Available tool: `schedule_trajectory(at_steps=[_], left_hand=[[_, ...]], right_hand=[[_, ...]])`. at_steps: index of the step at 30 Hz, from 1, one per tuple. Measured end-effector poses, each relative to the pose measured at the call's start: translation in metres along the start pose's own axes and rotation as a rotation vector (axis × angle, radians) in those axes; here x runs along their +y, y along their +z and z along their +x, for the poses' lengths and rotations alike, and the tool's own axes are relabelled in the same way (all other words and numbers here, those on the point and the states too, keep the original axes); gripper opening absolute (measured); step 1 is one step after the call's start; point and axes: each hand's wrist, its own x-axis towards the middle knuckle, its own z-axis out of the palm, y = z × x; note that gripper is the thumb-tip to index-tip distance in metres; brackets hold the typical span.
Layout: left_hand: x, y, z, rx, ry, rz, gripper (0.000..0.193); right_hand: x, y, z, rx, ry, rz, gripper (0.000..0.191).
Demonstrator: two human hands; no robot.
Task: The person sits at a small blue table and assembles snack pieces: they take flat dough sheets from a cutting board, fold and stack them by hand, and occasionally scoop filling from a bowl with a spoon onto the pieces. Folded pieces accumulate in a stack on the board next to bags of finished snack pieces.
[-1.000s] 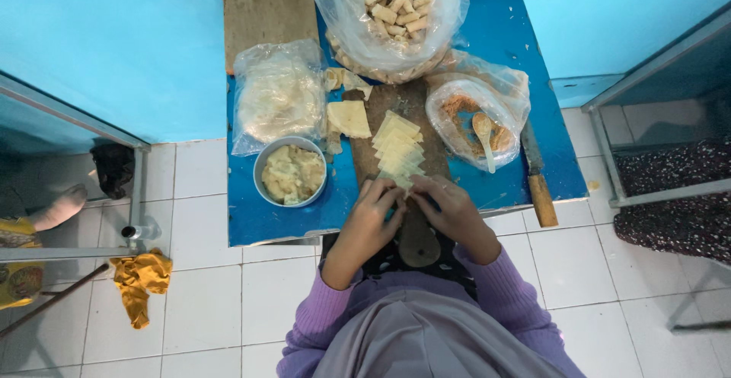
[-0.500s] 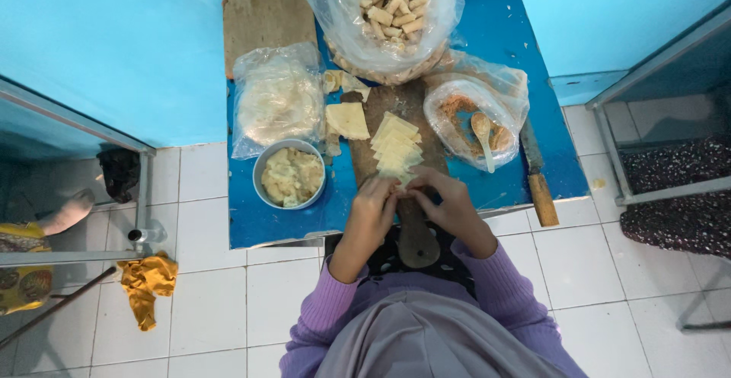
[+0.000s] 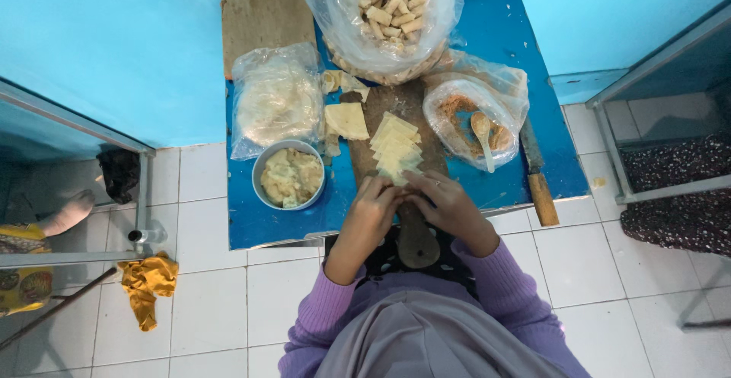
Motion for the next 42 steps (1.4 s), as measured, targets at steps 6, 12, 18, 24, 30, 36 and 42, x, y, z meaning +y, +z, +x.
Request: schedule_trajectory(at_steps=[6,12,18,24,30,36,42], left_hand=[[-0.006,0.005,0.007,0.002,-0.03,-0.01,0.017],[-0.009,0.004,0.014,0.017,-0.148,-0.046,0.01],[-0.01,0.015,0.016,0.086,-0.164,0.028,0.007],[-0.015,0.013,0.012,0.065,-0.207,0.002,0.013],[-0.012,0.018,0.016,0.118,-0.203,0.185,0.007],[-0.014,0.018,0.019,0.14,-0.208,0.18,0.027],[-0.007,0.013,0.018,0.144,-0.221,0.171,0.045]], right_hand=[[0.01,0.001,0.009,-0.07,0.242,0.283,0.065],[0.007,0.005,0.015,-0.007,0.245,0.143,0.064],[-0.004,0.01,0.015,0.1,0.053,-0.085,0.058],[-0.007,0.012,0.017,0.085,-0.009,-0.238,0.049],[-0.007,0.022,0.018,0.19,0.01,-0.322,0.042],[0.003,0.023,0.017,0.132,-0.01,-0.304,0.053],[0.022,0.033,0.015,0.279,0.415,0.03,0.043]])
